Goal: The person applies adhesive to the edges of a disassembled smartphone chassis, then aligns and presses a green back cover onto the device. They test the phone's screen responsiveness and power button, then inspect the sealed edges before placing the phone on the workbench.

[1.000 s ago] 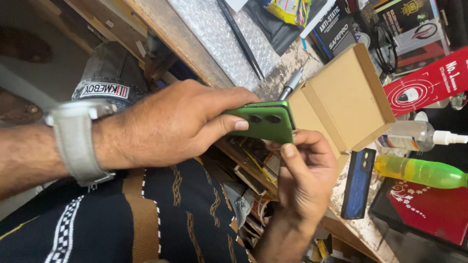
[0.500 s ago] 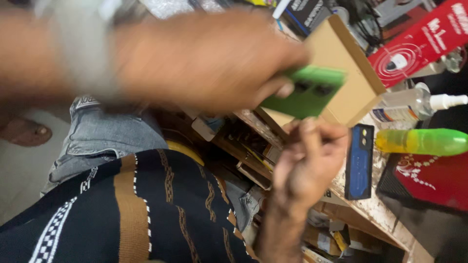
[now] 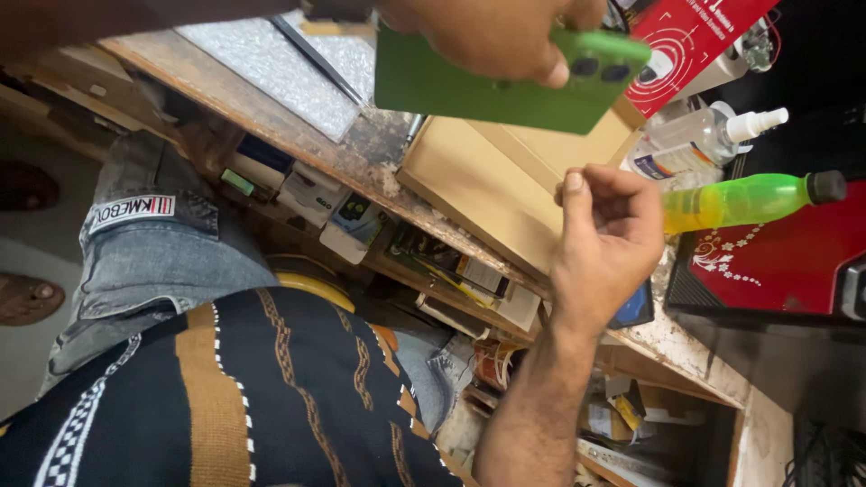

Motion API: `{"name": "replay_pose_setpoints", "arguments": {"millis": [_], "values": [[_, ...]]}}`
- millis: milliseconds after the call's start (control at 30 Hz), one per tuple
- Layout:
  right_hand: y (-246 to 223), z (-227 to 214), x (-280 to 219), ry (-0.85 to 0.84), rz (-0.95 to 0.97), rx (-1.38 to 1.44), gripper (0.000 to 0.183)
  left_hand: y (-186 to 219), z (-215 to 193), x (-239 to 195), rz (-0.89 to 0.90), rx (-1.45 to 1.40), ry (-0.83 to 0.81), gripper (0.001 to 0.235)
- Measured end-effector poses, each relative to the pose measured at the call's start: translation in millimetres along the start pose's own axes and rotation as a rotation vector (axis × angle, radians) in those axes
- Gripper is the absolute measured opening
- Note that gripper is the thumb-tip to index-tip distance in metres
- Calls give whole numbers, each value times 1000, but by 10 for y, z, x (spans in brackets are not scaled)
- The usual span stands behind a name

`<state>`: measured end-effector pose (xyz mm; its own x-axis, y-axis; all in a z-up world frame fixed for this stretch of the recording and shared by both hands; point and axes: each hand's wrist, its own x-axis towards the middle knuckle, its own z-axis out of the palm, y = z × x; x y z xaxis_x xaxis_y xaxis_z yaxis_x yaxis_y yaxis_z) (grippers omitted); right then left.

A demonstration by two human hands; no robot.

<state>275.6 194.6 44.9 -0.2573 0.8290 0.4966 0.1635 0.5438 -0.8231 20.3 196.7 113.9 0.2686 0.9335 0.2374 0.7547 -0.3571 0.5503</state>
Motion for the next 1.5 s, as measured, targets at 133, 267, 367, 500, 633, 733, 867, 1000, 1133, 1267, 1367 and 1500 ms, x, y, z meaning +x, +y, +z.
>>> {"name": "replay_pose_setpoints", "arguments": {"millis": [133,267,367,500,633,733,867,1000,1133,1267,1367,1500], "values": [[52,-38,-57,-102,77,57,11,-129,21,-428,-174,-445,49,35],[77,-98,27,-91,330,436,17,-152,-2,-777,-362,-1023,106,34],[76,-148,100,-91,462,623,24,-201,-20,-901,-428,-1297,156,34],[68,-86,140,-149,533,707,33,-294,-9,-1128,-484,-1459,230,33],[38,28,166,-186,553,690,37,-340,-2,-1286,-576,-1531,293,33],[-3,98,177,-204,564,689,37,-351,-29,-1378,-546,-1535,318,33],[-46,139,171,-232,571,710,37,-390,-42,-1434,-555,-1540,322,33],[-57,154,166,-254,576,740,38,-408,-13,-1464,-512,-1516,367,31],[-52,154,151,-224,605,717,35,-388,-7,-1487,-518,-1533,372,29],[-88,259,172,-215,609,810,22,-297,42,-1504,-481,-1582,430,29],[-228,443,190,-244,557,702,18,-211,135,-1553,-416,-1733,558,30],[-488,760,-6,-340,381,300,18,-174,274,-1638,-492,-1747,722,32]]}}
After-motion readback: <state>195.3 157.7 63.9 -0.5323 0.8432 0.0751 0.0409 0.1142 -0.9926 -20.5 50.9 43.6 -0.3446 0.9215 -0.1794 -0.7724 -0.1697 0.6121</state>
